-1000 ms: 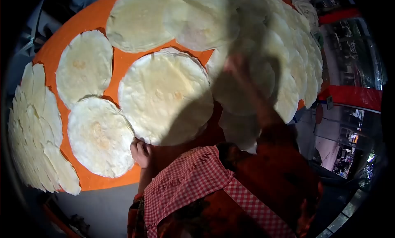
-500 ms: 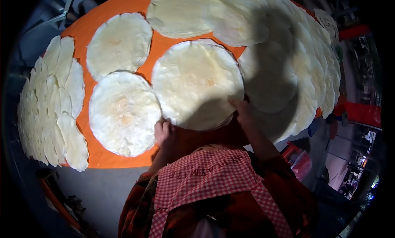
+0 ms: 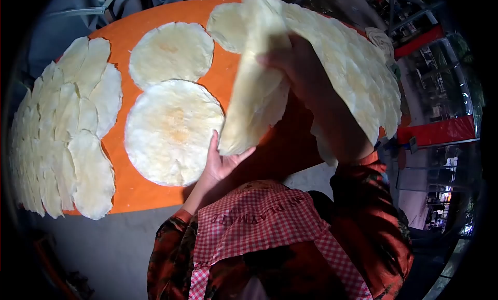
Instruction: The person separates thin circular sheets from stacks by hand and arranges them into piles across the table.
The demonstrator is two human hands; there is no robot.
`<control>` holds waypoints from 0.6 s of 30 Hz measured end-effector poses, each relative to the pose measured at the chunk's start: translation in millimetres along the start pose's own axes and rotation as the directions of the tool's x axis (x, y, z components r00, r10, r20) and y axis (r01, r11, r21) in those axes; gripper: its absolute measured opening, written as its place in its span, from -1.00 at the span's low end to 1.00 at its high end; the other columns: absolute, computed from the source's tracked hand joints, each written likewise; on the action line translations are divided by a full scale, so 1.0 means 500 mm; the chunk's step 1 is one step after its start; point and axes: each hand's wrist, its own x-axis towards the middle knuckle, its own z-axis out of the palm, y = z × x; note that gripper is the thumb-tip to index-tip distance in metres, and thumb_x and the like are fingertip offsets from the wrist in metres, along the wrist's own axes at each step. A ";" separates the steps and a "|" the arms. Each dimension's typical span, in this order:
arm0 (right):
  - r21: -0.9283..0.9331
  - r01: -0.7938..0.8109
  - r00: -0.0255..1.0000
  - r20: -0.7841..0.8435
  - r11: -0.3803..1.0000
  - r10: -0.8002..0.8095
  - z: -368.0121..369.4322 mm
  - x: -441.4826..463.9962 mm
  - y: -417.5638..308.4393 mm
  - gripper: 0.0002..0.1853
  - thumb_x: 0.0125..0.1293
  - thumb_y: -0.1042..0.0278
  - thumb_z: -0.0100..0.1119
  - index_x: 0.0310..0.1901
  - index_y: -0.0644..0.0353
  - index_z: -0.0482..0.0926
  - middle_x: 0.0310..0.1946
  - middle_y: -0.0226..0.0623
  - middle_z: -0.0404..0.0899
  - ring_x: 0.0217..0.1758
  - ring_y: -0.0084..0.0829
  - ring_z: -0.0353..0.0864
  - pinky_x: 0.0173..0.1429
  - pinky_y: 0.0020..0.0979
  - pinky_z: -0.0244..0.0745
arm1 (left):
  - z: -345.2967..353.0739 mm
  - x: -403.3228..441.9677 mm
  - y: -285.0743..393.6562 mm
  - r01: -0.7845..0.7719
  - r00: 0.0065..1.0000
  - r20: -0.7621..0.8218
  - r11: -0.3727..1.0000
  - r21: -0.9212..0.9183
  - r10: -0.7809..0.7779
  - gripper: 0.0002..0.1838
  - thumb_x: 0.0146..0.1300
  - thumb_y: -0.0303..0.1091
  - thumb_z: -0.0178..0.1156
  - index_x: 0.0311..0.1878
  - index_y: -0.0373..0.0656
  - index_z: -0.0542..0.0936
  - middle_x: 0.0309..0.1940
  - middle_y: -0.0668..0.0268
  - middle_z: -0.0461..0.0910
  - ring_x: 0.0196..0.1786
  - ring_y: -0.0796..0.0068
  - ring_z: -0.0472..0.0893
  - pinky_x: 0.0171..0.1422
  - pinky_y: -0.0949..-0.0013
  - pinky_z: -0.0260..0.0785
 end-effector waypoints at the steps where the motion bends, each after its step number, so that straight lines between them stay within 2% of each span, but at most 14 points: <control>1: 0.059 0.030 0.995 0.093 0.998 -0.036 0.026 0.005 -0.031 -0.54 -0.01 0.41 0.29 -0.01 0.33 0.50 -0.23 -0.26 0.60 -0.16 -0.43 0.58 -0.01 -0.39 0.49 | 0.028 -0.009 0.020 -0.026 0.999 0.018 0.998 -0.051 0.027 -0.17 0.34 0.25 -0.08 0.40 -0.28 0.13 0.31 -0.06 0.30 0.40 0.06 0.27 0.49 0.05 0.11; 2: 0.114 0.046 0.990 0.129 0.992 -0.060 0.052 0.007 -0.057 -0.52 -0.01 0.40 0.30 0.01 0.34 0.48 -0.22 -0.24 0.59 -0.15 -0.41 0.59 0.02 -0.37 0.48 | 0.128 -0.064 0.028 -0.146 0.971 -0.092 0.854 0.500 0.220 -0.25 0.36 0.13 -0.04 0.40 -0.26 0.15 0.29 -0.02 0.32 0.38 0.12 0.30 0.45 0.08 0.17; 4: 0.246 0.134 0.970 0.164 0.960 -0.178 0.091 0.004 -0.091 -0.43 -0.03 0.36 0.32 0.05 0.39 0.43 -0.17 -0.18 0.59 -0.09 -0.35 0.58 0.08 -0.34 0.47 | 0.131 -0.094 0.062 -0.291 0.877 -0.053 0.616 0.731 0.478 -0.37 0.35 -0.11 0.02 0.38 -0.23 0.20 0.26 0.05 0.36 0.33 0.22 0.37 0.38 0.13 0.27; 5: 0.276 0.088 0.987 0.108 0.957 -0.122 0.106 -0.011 -0.109 -0.40 -0.04 0.36 0.33 0.08 0.40 0.41 -0.13 -0.15 0.58 -0.08 -0.33 0.58 0.10 -0.34 0.46 | 0.098 -0.099 0.106 -0.373 0.827 -0.119 0.693 0.617 0.550 -0.39 0.31 -0.19 0.05 0.38 -0.18 0.22 0.25 0.08 0.37 0.30 0.20 0.40 0.35 0.10 0.31; 6: 0.250 0.065 0.986 0.131 0.966 -0.101 0.102 -0.006 -0.102 -0.41 -0.04 0.39 0.33 0.07 0.40 0.42 -0.12 -0.15 0.58 -0.07 -0.34 0.58 0.11 -0.34 0.46 | 0.065 -0.103 0.150 -0.469 0.767 -0.183 0.732 0.495 0.615 -0.40 0.27 -0.28 0.08 0.38 -0.14 0.24 0.25 0.11 0.38 0.27 0.18 0.43 0.31 0.06 0.35; 7: 0.228 0.042 0.985 0.153 0.973 -0.079 0.093 0.005 -0.071 -0.42 -0.05 0.41 0.32 0.07 0.39 0.43 -0.12 -0.16 0.58 -0.07 -0.34 0.58 0.12 -0.34 0.46 | 0.080 -0.137 0.186 -0.517 0.654 -0.296 0.697 0.497 0.696 -0.37 0.22 -0.34 0.12 0.39 -0.06 0.25 0.25 0.14 0.39 0.24 0.10 0.45 0.28 -0.02 0.38; 9: 0.295 -0.029 0.997 0.076 0.955 0.007 0.095 0.020 0.054 -0.47 -0.06 0.45 0.31 0.03 0.37 0.47 -0.12 -0.19 0.60 -0.07 -0.38 0.57 0.12 -0.34 0.45 | 0.014 -0.214 0.274 -0.599 0.656 -0.187 0.656 0.459 0.731 -0.30 0.20 -0.41 0.13 0.43 -0.02 0.18 0.27 0.14 0.37 0.24 0.10 0.45 0.30 -0.03 0.36; 11: 0.469 -0.132 0.984 0.170 0.873 0.057 0.122 0.021 0.196 -0.54 -0.01 0.53 0.28 0.01 0.38 0.53 -0.16 -0.21 0.64 -0.11 -0.39 0.61 0.09 -0.36 0.47 | 0.010 -0.281 0.299 -0.594 0.583 -0.190 0.574 0.563 0.790 -0.30 0.22 -0.43 0.12 0.43 -0.03 0.16 0.26 0.12 0.37 0.23 0.10 0.45 0.28 -0.02 0.38; 13: 0.477 -0.191 0.961 0.267 0.858 0.065 0.149 0.036 0.378 -0.59 0.00 0.54 0.27 -0.03 0.37 0.55 -0.19 -0.24 0.65 -0.17 -0.42 0.63 0.00 -0.39 0.51 | -0.038 -0.313 0.327 -0.591 0.510 -0.196 0.506 0.628 0.838 -0.33 0.22 -0.53 0.10 0.42 -0.05 0.18 0.25 0.11 0.37 0.22 0.12 0.46 0.22 0.01 0.42; 15: 0.263 -0.413 0.894 0.302 0.872 0.332 0.163 0.049 0.516 -0.64 0.02 0.49 0.28 -0.08 0.34 0.59 -0.28 -0.21 0.66 -0.26 -0.40 0.65 -0.13 -0.39 0.56 | -0.075 -0.316 0.323 -0.493 0.385 -0.256 0.432 0.755 0.886 -0.34 0.22 -0.63 0.06 0.40 -0.07 0.21 0.23 0.12 0.39 0.20 0.15 0.46 0.16 0.04 0.45; 16: -0.071 -0.535 0.785 0.326 0.842 0.527 0.153 0.056 0.494 -0.65 0.04 0.44 0.29 -0.09 0.31 0.60 -0.33 -0.19 0.66 -0.28 -0.39 0.65 -0.18 -0.38 0.56 | -0.141 -0.320 0.336 -0.442 0.359 -0.290 0.435 0.785 0.887 -0.35 0.21 -0.69 0.03 0.38 -0.06 0.23 0.21 0.13 0.40 0.18 0.20 0.47 0.12 0.05 0.45; 17: -0.397 -0.586 0.658 0.276 0.706 0.701 0.139 0.067 0.468 -0.65 0.05 0.38 0.29 -0.09 0.29 0.61 -0.38 -0.18 0.65 -0.31 -0.38 0.65 -0.23 -0.38 0.56 | -0.133 -0.314 0.315 -0.384 0.337 -0.293 0.415 0.825 0.895 -0.35 0.19 -0.71 0.01 0.37 -0.12 0.24 0.20 0.14 0.40 0.15 0.24 0.47 0.14 0.13 0.43; 18: -0.616 -0.348 0.779 0.230 0.707 0.583 0.126 0.099 0.531 -0.68 0.05 0.25 0.31 -0.21 0.27 0.61 -0.52 -0.11 0.59 -0.41 -0.26 0.64 -0.31 -0.28 0.55 | -0.144 -0.311 0.308 -0.379 0.308 -0.269 0.377 0.845 0.913 -0.36 0.17 -0.72 0.01 0.36 -0.16 0.25 0.19 0.14 0.41 0.14 0.26 0.48 0.16 0.18 0.41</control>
